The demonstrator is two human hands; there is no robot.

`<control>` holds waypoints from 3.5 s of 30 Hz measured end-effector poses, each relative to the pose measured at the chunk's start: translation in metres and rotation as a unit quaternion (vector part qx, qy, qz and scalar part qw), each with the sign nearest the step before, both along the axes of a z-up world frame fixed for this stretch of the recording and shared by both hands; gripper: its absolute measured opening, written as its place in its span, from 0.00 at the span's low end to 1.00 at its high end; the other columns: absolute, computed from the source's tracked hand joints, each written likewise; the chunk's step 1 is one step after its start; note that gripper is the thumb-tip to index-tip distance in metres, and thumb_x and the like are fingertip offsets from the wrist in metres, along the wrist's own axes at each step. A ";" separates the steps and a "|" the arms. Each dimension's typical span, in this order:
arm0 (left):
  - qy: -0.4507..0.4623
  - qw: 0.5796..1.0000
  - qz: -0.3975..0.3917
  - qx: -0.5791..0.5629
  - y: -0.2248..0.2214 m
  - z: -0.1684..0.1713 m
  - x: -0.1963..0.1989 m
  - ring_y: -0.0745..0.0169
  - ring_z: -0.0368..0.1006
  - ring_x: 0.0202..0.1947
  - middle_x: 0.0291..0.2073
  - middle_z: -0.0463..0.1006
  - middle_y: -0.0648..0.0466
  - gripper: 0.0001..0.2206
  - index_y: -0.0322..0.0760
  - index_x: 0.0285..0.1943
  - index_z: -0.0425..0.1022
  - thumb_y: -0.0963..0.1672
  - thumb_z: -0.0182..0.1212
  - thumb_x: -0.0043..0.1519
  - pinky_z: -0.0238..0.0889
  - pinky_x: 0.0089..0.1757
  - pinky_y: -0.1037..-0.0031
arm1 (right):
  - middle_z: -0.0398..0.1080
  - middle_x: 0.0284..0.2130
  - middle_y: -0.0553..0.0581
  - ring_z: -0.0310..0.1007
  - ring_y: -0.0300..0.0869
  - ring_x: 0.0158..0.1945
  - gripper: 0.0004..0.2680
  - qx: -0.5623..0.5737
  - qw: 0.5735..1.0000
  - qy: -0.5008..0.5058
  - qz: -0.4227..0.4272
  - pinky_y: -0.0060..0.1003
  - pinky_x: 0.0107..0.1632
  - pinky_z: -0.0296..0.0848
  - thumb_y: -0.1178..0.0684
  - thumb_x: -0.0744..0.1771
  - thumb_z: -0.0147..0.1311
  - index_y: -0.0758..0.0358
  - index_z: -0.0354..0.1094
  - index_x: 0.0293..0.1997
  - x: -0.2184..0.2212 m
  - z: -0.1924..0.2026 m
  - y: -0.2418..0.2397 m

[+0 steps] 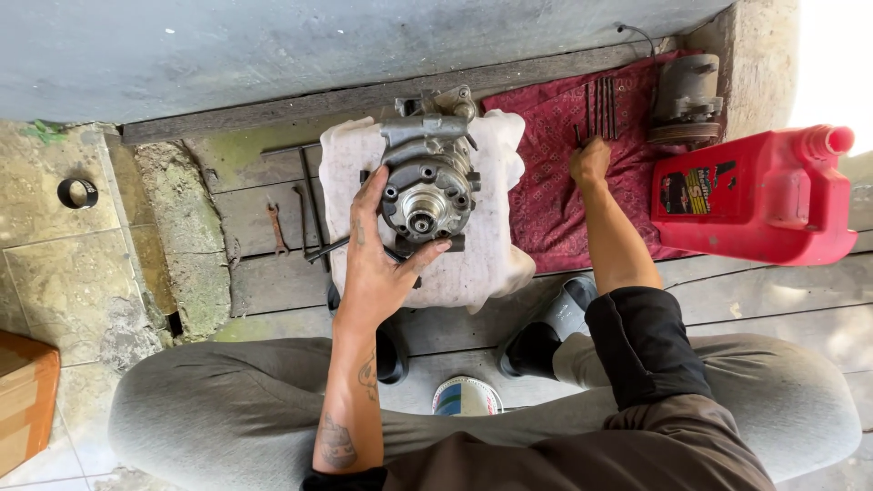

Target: Repairing a mechanical component by aligning and inserting a long metal bolt

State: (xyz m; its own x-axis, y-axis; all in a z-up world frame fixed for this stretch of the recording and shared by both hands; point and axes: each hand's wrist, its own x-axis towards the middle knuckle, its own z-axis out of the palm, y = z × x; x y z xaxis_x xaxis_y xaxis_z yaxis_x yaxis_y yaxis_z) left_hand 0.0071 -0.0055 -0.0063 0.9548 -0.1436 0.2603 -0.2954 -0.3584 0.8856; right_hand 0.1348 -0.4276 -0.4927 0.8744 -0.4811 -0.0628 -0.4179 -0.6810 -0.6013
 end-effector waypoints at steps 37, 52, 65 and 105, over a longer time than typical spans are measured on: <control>0.026 1.000 0.002 -0.010 -0.002 0.005 -0.016 0.29 0.55 0.72 0.70 0.57 0.32 0.45 0.38 0.79 0.49 0.46 0.79 0.56 0.57 0.65 0.48 | 0.78 0.36 0.67 0.78 0.57 0.48 0.11 0.076 0.981 0.129 -0.121 0.48 0.49 0.78 0.56 0.60 0.53 0.55 0.80 0.42 -0.051 0.020 0.003; 0.035 0.999 -0.003 -0.023 -0.009 0.004 -0.015 0.28 0.54 0.71 0.69 0.56 0.29 0.47 0.34 0.79 0.47 0.42 0.79 0.54 0.52 0.67 0.44 | 0.77 0.38 0.63 0.78 0.54 0.49 0.09 0.081 0.979 0.111 -0.149 0.42 0.51 0.78 0.54 0.62 0.65 0.57 0.77 0.45 -0.069 0.003 0.014; 0.029 0.999 0.002 -0.024 -0.007 0.004 -0.015 0.31 0.54 0.72 0.69 0.57 0.30 0.46 0.36 0.79 0.49 0.44 0.79 0.55 0.55 0.66 0.47 | 0.78 0.36 0.62 0.78 0.54 0.49 0.08 0.060 0.986 0.099 -0.119 0.44 0.50 0.78 0.54 0.62 0.63 0.54 0.76 0.43 -0.071 -0.027 0.002; 0.037 0.999 0.007 -0.011 -0.010 -0.002 -0.005 0.25 0.65 0.64 0.64 0.63 0.28 0.48 0.28 0.77 0.47 0.40 0.79 0.50 0.57 0.62 0.42 | 0.72 0.32 0.58 0.79 0.55 0.41 0.08 -0.093 0.994 0.037 -0.047 0.46 0.42 0.81 0.48 0.64 0.61 0.59 0.75 0.40 0.026 0.006 -0.020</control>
State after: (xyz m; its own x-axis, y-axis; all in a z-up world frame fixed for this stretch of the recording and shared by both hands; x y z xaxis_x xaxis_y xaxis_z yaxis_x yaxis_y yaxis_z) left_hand 0.0021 -0.0158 -0.0084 0.9735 -0.1241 0.1922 -0.2238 -0.3424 0.9125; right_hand 0.1606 -0.4472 -0.4865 0.8208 -0.5705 -0.0285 -0.5243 -0.7327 -0.4339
